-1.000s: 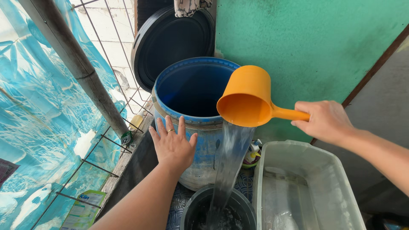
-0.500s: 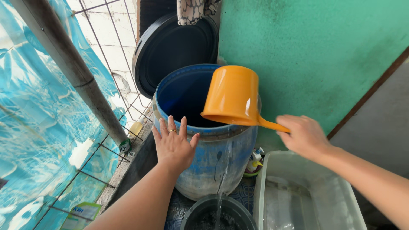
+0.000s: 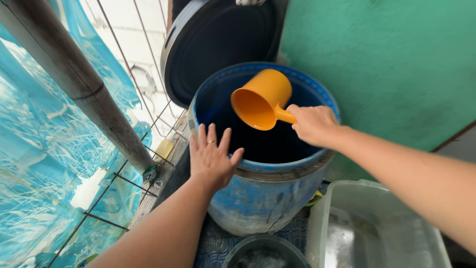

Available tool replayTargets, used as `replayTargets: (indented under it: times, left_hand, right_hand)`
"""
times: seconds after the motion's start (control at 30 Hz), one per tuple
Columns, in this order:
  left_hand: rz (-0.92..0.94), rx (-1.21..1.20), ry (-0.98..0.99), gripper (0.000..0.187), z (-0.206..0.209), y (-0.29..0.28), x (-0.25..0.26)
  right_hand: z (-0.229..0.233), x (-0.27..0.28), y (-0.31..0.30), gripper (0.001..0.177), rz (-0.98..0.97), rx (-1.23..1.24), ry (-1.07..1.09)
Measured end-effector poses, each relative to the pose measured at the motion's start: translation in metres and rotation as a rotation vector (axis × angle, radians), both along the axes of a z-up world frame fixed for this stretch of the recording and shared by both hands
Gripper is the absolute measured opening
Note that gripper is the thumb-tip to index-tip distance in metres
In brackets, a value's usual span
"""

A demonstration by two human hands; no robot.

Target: The person scrubs a blue patterned tiled floor with an orange brush, then rinses the area with water from a yellow scoop. The person also scoops water from a large blue barrel into a smaller bucket.

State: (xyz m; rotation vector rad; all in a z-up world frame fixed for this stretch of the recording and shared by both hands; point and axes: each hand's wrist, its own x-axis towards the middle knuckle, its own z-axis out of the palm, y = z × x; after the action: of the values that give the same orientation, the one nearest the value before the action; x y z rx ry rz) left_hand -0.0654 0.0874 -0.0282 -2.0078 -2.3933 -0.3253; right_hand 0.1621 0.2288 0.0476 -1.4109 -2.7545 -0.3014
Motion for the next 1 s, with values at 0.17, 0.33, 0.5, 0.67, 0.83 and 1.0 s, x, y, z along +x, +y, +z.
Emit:
replayTargets:
  times: [0.17, 0.33, 0.5, 0.67, 0.83, 1.0]
  left_hand:
    - [-0.058, 0.222, -0.166, 0.066, -0.011, 0.003, -0.005]
    - [-0.074, 0.308, -0.258, 0.056, -0.016, 0.006, -0.007]
    - [-0.081, 0.506, -0.271, 0.055, -0.023, 0.005, -0.007]
    - [-0.095, 0.527, -0.274, 0.054, -0.029, 0.005, -0.009]
    - [-0.098, 0.491, -0.298, 0.055, -0.031, 0.005, -0.014]
    - [-0.096, 0.440, -0.294, 0.056, -0.031, 0.008, -0.017]
  right_hand:
    - [-0.041, -0.026, 0.057, 0.028, -0.139, -0.118, -0.195]
    - [-0.095, -0.031, 0.116, 0.029, -0.247, -0.205, -0.386]
    - [-0.145, -0.038, 0.158, 0.033, -0.293, -0.345, -0.581]
    - [-0.194, -0.068, 0.153, 0.036, -0.315, -0.398, -0.658]
    - [-0.214, -0.105, 0.113, 0.039, -0.172, -0.472, -0.556]
    - [-0.213, -0.103, 0.112, 0.039, -0.341, -0.827, -0.287]
